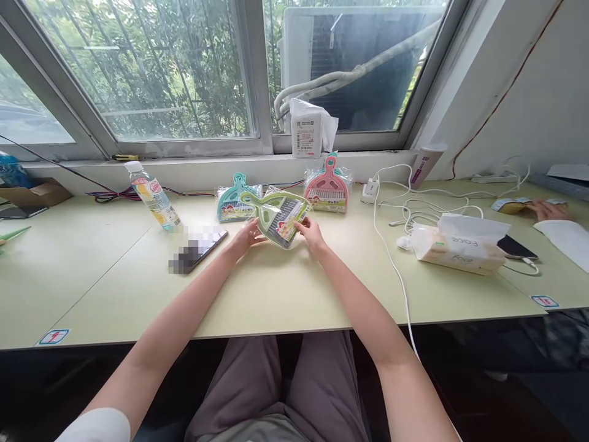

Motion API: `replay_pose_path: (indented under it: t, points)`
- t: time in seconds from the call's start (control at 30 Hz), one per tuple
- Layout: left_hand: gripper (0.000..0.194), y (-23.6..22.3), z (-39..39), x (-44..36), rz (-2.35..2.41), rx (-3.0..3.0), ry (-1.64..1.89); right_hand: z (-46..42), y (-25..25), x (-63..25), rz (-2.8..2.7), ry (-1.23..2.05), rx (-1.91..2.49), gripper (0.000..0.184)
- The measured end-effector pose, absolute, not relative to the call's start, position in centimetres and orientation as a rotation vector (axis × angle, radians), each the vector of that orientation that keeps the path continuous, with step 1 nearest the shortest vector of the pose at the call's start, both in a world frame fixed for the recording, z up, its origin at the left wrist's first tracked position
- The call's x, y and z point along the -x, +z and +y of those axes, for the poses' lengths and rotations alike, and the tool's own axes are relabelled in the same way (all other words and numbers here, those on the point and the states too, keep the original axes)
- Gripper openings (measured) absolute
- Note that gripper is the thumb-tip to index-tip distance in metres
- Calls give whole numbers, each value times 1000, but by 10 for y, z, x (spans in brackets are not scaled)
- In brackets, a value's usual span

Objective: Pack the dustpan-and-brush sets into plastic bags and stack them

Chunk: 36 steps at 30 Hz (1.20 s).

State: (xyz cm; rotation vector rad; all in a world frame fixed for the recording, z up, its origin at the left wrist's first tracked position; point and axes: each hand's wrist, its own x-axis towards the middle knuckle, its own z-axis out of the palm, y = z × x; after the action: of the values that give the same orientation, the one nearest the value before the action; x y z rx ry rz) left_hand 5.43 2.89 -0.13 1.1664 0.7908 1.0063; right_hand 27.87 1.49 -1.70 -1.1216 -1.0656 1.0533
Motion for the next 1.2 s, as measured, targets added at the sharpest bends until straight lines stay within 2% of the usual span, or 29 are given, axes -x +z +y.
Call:
replay_pose_path:
  t: [0.17,0.33,0.53,0.7,0.87,0.93,1.07,1.2]
  points:
    - [46,-7,32,-55,905,-1296,1031,16,-17,-286,-988,1115,945,40]
    - [47,-13,40,-54,937,-1327,1047,12,-13,-282,-1010,1265,945,38]
    - [43,-14,54,-49,1046,-1122,1235,6,3,-282,-991,1343,1005,30]
    - [39,-3,51,-44,1085,-1118,1346,-1,16,-289,-1023,1366,1019,30]
    - [38,13,42,-30,1254,-1351,1612,-1,12,-300,-1124,1384,1055,38]
    - [35,16,38,-27,1302,-1544,1568,0,8,-299,-1223,1412,1067,42]
    - [28,10,39,-32,1375,-1734,1252,-4,9,-291,-1342,1461,1069,40]
    - [28,6,50,-27,1336,-1486,1426,-8,18,-297,-1269,1420,1080,36]
